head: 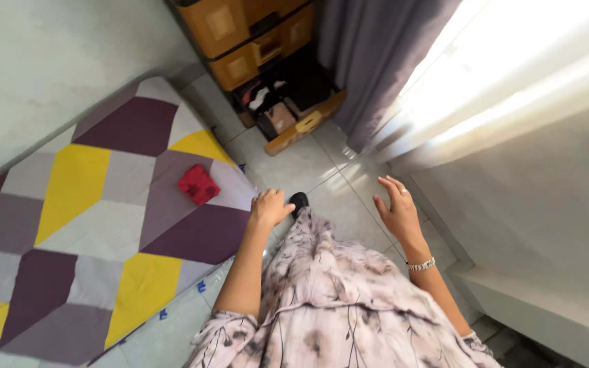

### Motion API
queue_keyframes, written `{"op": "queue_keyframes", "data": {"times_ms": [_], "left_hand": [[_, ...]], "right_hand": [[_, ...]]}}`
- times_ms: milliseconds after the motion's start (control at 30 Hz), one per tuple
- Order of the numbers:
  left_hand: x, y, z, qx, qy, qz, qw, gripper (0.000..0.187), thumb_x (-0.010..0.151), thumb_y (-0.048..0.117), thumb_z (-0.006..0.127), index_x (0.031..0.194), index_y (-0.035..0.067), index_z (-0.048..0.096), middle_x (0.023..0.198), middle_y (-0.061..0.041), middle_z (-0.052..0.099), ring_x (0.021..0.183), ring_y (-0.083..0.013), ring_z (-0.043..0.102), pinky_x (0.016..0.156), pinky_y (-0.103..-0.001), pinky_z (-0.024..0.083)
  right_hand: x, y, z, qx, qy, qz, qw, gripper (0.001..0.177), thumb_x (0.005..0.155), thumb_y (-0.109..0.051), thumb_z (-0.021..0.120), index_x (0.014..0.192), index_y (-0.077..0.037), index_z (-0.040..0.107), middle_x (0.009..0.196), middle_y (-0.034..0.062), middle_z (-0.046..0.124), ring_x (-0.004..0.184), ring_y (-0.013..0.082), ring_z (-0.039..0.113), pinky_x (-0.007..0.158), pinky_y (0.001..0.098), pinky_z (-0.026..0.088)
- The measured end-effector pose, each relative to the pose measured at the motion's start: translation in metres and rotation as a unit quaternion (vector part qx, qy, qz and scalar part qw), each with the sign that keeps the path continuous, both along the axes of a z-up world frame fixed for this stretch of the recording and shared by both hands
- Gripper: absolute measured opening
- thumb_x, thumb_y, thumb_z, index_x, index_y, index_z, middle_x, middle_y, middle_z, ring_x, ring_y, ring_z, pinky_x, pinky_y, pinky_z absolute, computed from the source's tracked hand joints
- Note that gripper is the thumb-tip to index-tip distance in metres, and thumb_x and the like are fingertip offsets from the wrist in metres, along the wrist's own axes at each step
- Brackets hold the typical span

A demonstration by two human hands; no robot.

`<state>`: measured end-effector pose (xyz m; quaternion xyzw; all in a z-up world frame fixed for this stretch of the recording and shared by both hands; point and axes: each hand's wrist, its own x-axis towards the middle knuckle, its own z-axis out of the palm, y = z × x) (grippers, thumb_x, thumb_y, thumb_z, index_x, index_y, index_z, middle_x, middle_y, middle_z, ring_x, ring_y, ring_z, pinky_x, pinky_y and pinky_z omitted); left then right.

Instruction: The person organizes clothes in a drawer by hand, taking items from the drawer, placing them on a bed, and then rearranging and tucking them back into the drawer.

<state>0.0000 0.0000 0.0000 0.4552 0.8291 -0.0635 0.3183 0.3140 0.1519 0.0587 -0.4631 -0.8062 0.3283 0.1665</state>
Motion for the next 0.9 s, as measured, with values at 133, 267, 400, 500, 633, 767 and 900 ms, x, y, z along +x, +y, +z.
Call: {"op": "queue_keyframes", "data": {"times_ms": [133, 267, 400, 500, 633, 767, 900], "left_hand": [[-0.039, 0.034, 0.02, 0.031, 0.003, 0.019, 0.999, 0.055, 0.09, 0.052, 0.069, 0.128, 0.012, 0.065, 0.136, -0.014, 0.064, 0.13, -0.0365, 0.057, 0.11, -0.053, 0.044], [-0.067, 0.09, 0.023, 0.163, 0.006, 0.0, 0.987, 0.056, 0.087, 0.05, 0.069, 0.122, 0.007, 0.063, 0.132, -0.016, 0.063, 0.124, -0.0394, 0.057, 0.099, -0.055, 0.045], [-0.093, 0.131, 0.026, 0.16, 0.004, 0.001, 0.987, 0.056, 0.089, 0.049, 0.068, 0.126, 0.008, 0.06, 0.13, -0.016, 0.062, 0.12, -0.0394, 0.057, 0.098, -0.057, 0.044], [-0.11, 0.14, 0.025, 0.151, 0.009, 0.007, 0.988, 0.054, 0.092, 0.049, 0.068, 0.127, 0.009, 0.061, 0.129, -0.016, 0.065, 0.121, -0.0371, 0.062, 0.104, -0.054, 0.046], [-0.12, 0.124, 0.011, 0.189, -0.001, 0.063, 0.98, 0.057, 0.092, 0.046, 0.068, 0.132, 0.007, 0.059, 0.125, -0.016, 0.065, 0.114, -0.0386, 0.063, 0.099, -0.054, 0.047], [-0.122, 0.1, -0.009, 0.145, 0.027, 0.09, 0.985, 0.056, 0.093, 0.047, 0.068, 0.129, 0.004, 0.059, 0.123, -0.018, 0.065, 0.113, -0.0403, 0.062, 0.094, -0.054, 0.049], [-0.115, 0.086, 0.0, 0.075, 0.028, 0.156, 0.985, 0.053, 0.092, 0.049, 0.068, 0.121, 0.005, 0.062, 0.124, -0.017, 0.065, 0.116, -0.0394, 0.061, 0.094, -0.055, 0.049]], "right_hand": [[-0.063, 0.03, 0.025, -0.007, 0.014, 0.042, 0.999, 0.044, 0.094, -0.022, 0.07, 0.135, -0.012, 0.062, 0.145, 0.0136, 0.058, 0.123, 0.0345, 0.059, 0.1, 0.0436, 0.05], [-0.103, 0.071, 0.041, 0.038, -0.001, 0.106, 0.994, 0.044, 0.093, -0.021, 0.071, 0.135, -0.009, 0.062, 0.143, 0.0153, 0.059, 0.124, 0.0372, 0.058, 0.101, 0.0461, 0.049], [-0.143, 0.117, 0.04, 0.09, 0.025, 0.138, 0.986, 0.044, 0.095, -0.017, 0.07, 0.137, -0.007, 0.062, 0.143, 0.0173, 0.058, 0.13, 0.0385, 0.057, 0.108, 0.0465, 0.048], [-0.168, 0.132, 0.04, 0.05, 0.024, 0.117, 0.992, 0.043, 0.096, -0.018, 0.07, 0.137, -0.006, 0.062, 0.144, 0.0173, 0.059, 0.125, 0.0384, 0.059, 0.104, 0.0458, 0.049], [-0.19, 0.139, 0.04, 0.075, 0.04, 0.176, 0.981, 0.042, 0.097, -0.018, 0.069, 0.135, -0.004, 0.062, 0.141, 0.0191, 0.06, 0.129, 0.0401, 0.058, 0.106, 0.0464, 0.049], [-0.199, 0.156, 0.035, 0.018, 0.016, 0.202, 0.979, 0.043, 0.094, -0.018, 0.069, 0.134, -0.004, 0.063, 0.141, 0.0204, 0.059, 0.124, 0.0422, 0.059, 0.102, 0.0471, 0.049], [-0.2, 0.186, 0.028, 0.013, 0.031, 0.237, 0.971, 0.043, 0.093, -0.015, 0.069, 0.134, -0.003, 0.063, 0.141, 0.0218, 0.06, 0.121, 0.0431, 0.061, 0.101, 0.0478, 0.05]]}}
